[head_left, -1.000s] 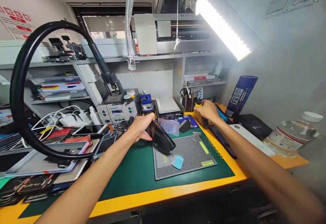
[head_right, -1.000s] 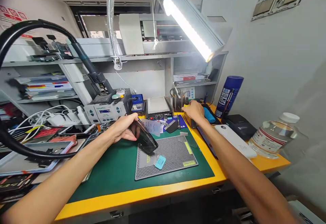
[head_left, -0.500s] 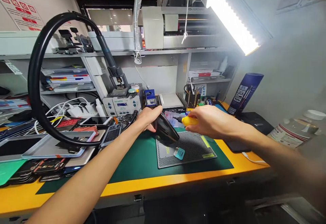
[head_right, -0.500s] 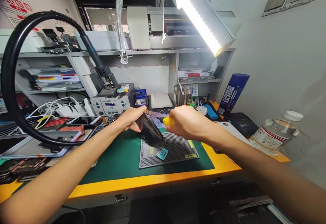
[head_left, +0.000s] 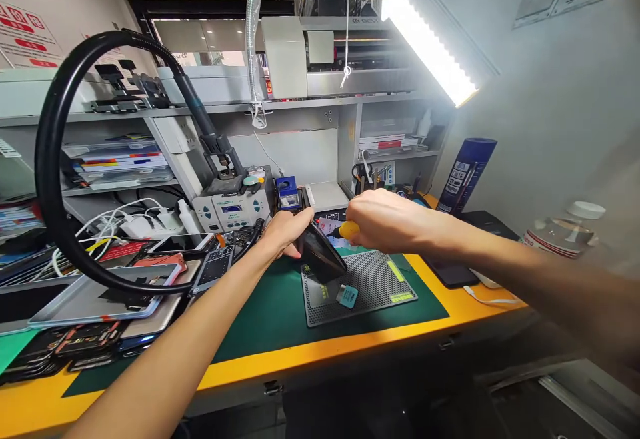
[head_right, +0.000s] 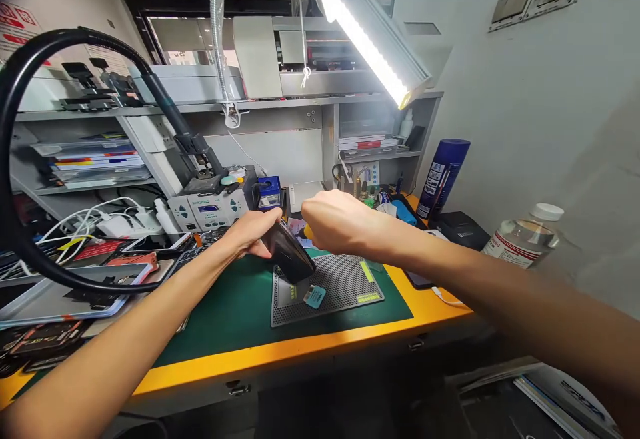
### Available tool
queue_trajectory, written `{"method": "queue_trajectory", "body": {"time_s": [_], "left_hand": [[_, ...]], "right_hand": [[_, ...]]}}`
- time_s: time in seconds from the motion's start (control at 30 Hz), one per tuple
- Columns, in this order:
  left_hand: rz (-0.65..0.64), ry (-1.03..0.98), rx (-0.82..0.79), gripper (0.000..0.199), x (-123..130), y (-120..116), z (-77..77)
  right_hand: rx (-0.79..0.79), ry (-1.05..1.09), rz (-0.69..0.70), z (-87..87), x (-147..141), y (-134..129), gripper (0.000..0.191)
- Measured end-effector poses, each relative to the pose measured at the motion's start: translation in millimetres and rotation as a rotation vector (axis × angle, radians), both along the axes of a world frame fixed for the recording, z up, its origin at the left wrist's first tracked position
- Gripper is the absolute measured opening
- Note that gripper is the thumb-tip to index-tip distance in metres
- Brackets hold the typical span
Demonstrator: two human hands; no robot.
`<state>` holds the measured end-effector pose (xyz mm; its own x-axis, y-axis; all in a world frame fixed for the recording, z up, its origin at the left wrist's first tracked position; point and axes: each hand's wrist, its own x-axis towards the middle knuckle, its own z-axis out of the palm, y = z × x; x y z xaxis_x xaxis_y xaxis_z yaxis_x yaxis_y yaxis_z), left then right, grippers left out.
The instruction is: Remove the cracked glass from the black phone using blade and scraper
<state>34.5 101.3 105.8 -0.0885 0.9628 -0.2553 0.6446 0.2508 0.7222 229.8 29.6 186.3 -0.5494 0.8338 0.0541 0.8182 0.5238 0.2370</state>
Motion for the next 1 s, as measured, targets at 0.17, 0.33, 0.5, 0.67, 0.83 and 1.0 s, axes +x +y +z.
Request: {"method": "queue_trajectory", "body": {"time_s": [0.17,0.33,0.5,0.67,0.83,1.0], "left_hand": [[-0.041,-0.015,-0.058,0.035,-0.6,0.9,-0.3],[-0.054,-0.021,-0.068,0.036,-1.7,0.8,-0.5],[-0.056,-0.023,-0.064,0.036,-2.5,1.1,-0.8],[-0.046,-0.036,-0.071,0.037,-3.7,4.5,-4.1],[-0.041,-0.044,-0.080,0.038,-5.0,8.7,-7.7],[-0.039,-0.060,-0.086,0.038,-4.7,9.2,-8.1]], "right_hand": [[0.007,0.006,0.011,-2.0,2.3,1.9,0.022],[0.019,0.024,0.019,-6.0,6.8,3.1,0.021],[0.017,0.044,0.022,-7.5,10.6,1.4,0.021],[0.004,0.071,0.007,-8.4,14.0,-1.1,0.022],[-0.026,0.133,-0.007,-11.9,15.8,-1.5,0.018],[-0.098,0.302,-0.026,-17.3,33.0,0.2,0.018]]}}
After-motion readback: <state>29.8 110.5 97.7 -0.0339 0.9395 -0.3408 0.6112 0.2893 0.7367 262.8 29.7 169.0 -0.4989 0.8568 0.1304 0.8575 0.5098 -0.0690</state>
